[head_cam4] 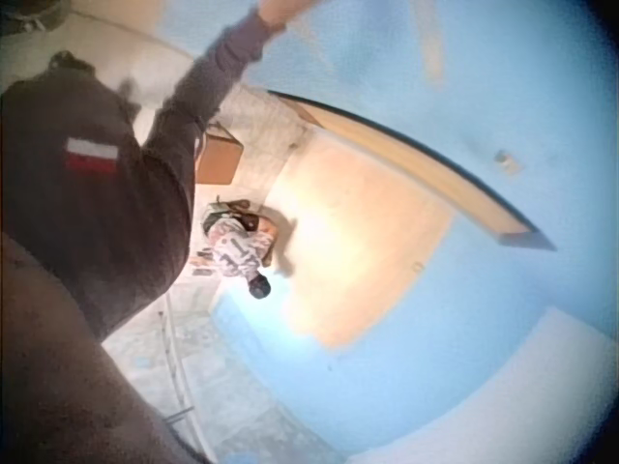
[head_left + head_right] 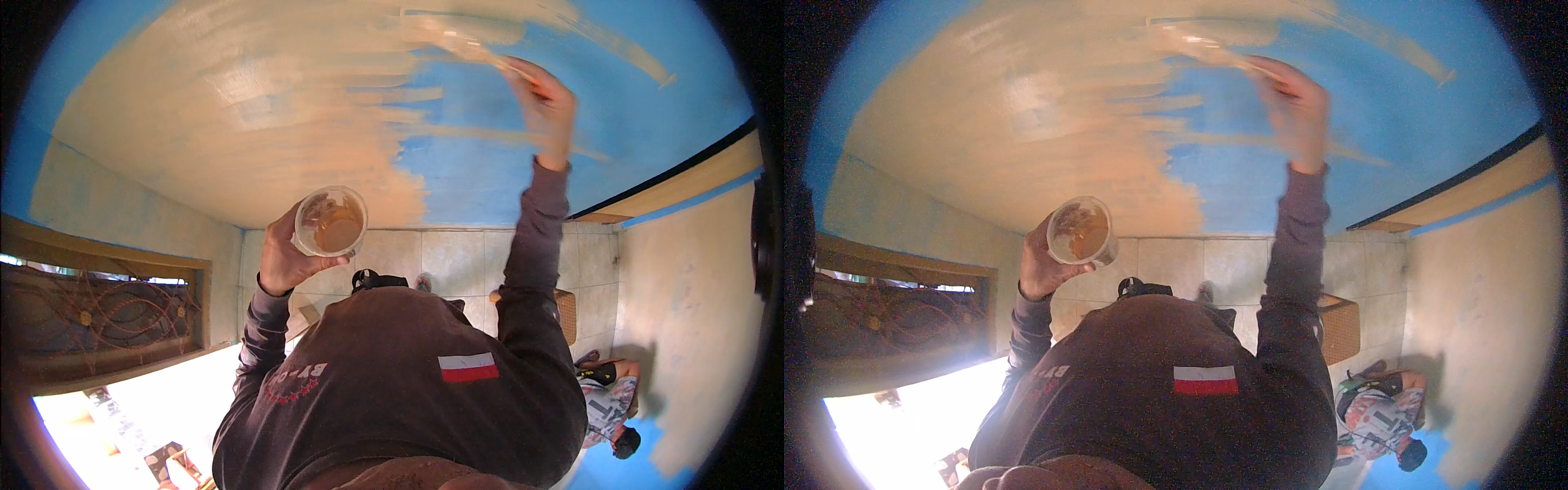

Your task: The person paints a ceiling with beige paint using a brush and a small container. They repeatedly dip the brush into the container and apply paint in broad strokes across the ceiling surface.

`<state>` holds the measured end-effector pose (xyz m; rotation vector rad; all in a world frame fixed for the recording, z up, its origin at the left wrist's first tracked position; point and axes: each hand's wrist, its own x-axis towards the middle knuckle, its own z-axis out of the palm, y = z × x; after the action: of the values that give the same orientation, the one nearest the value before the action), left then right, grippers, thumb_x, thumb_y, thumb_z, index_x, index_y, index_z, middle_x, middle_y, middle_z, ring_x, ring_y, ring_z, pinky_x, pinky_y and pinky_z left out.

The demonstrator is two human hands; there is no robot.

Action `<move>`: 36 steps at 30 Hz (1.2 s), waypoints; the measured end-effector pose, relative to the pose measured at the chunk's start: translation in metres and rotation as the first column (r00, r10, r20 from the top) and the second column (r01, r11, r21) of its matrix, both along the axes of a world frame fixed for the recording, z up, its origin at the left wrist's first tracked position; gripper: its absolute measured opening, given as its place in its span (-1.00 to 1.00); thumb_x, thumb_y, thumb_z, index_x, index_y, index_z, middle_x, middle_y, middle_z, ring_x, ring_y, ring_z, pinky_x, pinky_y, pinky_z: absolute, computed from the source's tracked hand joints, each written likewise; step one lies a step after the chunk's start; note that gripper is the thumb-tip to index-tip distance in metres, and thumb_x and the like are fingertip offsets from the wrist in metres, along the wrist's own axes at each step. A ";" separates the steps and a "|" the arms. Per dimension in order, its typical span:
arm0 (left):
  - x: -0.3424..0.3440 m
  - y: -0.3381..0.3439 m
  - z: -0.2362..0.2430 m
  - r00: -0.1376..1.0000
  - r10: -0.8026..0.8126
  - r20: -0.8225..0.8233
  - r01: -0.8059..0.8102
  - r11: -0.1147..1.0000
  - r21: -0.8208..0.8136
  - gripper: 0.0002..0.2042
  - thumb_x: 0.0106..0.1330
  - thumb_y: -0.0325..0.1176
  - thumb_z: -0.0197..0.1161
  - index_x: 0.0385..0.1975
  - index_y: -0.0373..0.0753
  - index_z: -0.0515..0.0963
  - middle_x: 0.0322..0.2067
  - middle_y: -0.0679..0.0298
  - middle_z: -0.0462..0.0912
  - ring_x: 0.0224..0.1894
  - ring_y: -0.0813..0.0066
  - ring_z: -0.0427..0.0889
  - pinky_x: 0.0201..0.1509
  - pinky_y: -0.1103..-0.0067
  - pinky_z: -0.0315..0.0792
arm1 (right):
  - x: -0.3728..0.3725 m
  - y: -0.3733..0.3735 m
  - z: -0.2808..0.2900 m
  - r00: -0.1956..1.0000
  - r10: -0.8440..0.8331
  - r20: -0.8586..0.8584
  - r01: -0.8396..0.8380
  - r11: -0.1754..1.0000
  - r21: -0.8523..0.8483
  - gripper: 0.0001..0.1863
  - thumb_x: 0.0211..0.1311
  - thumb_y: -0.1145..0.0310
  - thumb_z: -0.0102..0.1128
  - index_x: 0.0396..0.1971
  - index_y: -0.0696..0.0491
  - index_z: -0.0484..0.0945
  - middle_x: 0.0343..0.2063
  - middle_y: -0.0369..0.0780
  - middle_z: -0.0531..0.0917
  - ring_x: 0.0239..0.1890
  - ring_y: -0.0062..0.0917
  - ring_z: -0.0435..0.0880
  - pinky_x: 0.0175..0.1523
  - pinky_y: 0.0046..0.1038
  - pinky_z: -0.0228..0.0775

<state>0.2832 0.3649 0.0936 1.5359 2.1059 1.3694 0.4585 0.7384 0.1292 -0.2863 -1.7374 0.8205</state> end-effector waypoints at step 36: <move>0.001 -0.001 0.006 1.000 -0.013 0.020 0.012 1.000 0.018 -0.09 -0.26 -0.04 0.73 0.12 -0.42 0.49 -0.08 0.06 0.69 0.03 0.29 0.67 0.11 0.39 0.53 | 0.186 0.093 -0.049 0.760 -0.646 0.077 0.640 0.720 -0.268 -0.73 0.28 0.39 0.33 -0.05 0.09 0.71 -0.23 -0.30 0.73 -0.27 -0.69 0.60 -0.17 -0.64 0.42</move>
<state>0.2845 0.3637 0.1000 1.5332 2.0746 1.3973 0.6446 0.8310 0.0799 -1.0153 -1.3424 0.5325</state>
